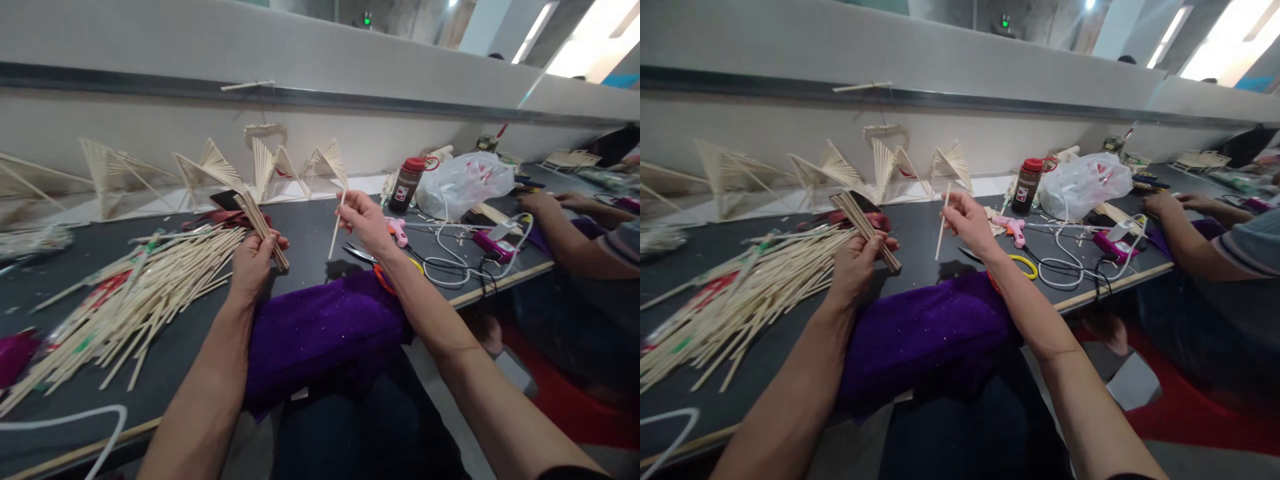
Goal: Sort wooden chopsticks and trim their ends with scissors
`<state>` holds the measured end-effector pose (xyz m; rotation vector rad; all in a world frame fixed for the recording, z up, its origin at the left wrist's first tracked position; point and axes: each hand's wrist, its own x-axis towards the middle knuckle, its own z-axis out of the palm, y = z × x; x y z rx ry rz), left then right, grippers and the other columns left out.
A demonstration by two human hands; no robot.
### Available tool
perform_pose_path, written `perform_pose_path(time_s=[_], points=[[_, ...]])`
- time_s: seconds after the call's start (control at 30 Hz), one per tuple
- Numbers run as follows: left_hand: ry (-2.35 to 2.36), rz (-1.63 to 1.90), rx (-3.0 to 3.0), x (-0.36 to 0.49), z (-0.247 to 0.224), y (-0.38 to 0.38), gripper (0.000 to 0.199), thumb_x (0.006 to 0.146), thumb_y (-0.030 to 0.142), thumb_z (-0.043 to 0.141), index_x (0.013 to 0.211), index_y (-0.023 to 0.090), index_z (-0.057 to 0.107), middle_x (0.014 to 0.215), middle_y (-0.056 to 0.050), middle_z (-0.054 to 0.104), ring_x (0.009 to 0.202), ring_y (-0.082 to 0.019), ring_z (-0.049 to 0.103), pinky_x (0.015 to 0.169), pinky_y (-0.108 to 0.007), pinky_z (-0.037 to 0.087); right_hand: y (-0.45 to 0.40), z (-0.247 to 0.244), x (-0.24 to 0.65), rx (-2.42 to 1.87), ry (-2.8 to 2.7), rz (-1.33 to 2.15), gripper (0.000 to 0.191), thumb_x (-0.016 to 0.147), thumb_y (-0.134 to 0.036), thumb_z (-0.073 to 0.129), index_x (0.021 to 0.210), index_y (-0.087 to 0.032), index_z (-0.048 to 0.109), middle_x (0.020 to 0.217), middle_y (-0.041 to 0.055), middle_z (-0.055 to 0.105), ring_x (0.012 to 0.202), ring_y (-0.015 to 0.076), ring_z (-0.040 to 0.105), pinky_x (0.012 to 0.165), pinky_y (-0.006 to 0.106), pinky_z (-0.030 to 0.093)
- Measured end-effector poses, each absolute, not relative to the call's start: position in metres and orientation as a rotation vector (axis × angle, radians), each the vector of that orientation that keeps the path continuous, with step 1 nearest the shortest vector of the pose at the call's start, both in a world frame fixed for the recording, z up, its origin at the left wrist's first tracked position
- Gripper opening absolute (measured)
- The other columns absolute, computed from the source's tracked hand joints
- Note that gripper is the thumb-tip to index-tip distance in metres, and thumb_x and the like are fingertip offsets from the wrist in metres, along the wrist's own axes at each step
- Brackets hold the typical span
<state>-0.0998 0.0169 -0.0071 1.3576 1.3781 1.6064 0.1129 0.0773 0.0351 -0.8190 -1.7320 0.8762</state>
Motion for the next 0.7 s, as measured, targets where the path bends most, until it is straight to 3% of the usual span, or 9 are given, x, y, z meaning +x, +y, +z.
perform_pose_path(time_s=[0.1,0.23,0.33,0.5,0.6,0.7], points=[[1.321,1.558,1.303,-0.098,-0.01,0.017,0.031,0.078,0.041,0.054,0.095,0.015,0.054,0.081,-0.005,0.065,0.076,-0.017,0.064,0.066,-0.029,0.051,0.085,0.041,0.108,-0.704,-1.577,1.188,0.027,0.079,-0.031,0.051,0.101,-0.016,0.051,0.081,0.0001,0.058,0.059,0.0054,0.053,0.048,0.016,0.036],[1.275,1.507,1.299,-0.095,-0.013,0.016,0.032,0.078,0.041,0.054,0.096,0.015,0.053,0.082,-0.005,0.065,0.078,-0.017,0.064,0.067,-0.03,0.051,0.086,0.037,0.093,-0.695,-1.597,1.296,0.022,0.073,-0.027,0.053,0.092,-0.016,0.054,0.078,0.0,0.06,0.06,0.006,0.055,0.047,0.015,0.036],[1.311,1.44,1.377,-0.091,-0.013,0.015,0.033,0.079,0.042,0.052,0.097,0.016,0.053,0.085,-0.007,0.066,0.081,-0.018,0.064,0.068,-0.03,0.051,0.086,0.032,0.085,-0.73,-1.698,1.225,0.021,0.073,-0.024,0.05,0.091,-0.016,0.056,0.078,-0.0005,0.061,0.061,0.0068,0.056,0.048,0.015,0.037],[1.443,1.349,1.464,-0.082,-0.012,0.011,0.032,0.08,0.043,0.05,0.097,0.016,0.054,0.083,-0.007,0.066,0.077,-0.018,0.064,0.056,-0.027,0.05,0.083,0.017,0.085,-0.826,-1.928,1.118,0.018,0.075,-0.022,0.045,0.088,-0.015,0.057,0.074,-0.0009,0.06,0.059,0.0072,0.056,0.053,0.017,0.04],[1.426,1.373,1.45,-0.082,-0.013,0.012,0.03,0.079,0.041,0.049,0.096,0.016,0.054,0.082,-0.006,0.066,0.076,-0.018,0.064,0.055,-0.026,0.05,0.074,0.018,0.087,-0.93,-2.017,0.882,0.021,0.083,-0.026,0.039,0.087,-0.015,0.057,0.071,-0.0001,0.06,0.062,0.0089,0.056,0.06,0.02,0.041],[1.398,1.417,1.417,-0.083,-0.015,0.017,0.028,0.08,0.039,0.048,0.094,0.016,0.054,0.081,-0.005,0.066,0.074,-0.016,0.064,0.058,-0.027,0.05,0.056,0.039,0.077,-0.811,-2.051,0.532,0.026,0.089,-0.031,0.037,0.097,-0.017,0.057,0.082,0.0027,0.061,0.076,0.011,0.056,0.069,0.022,0.041]])
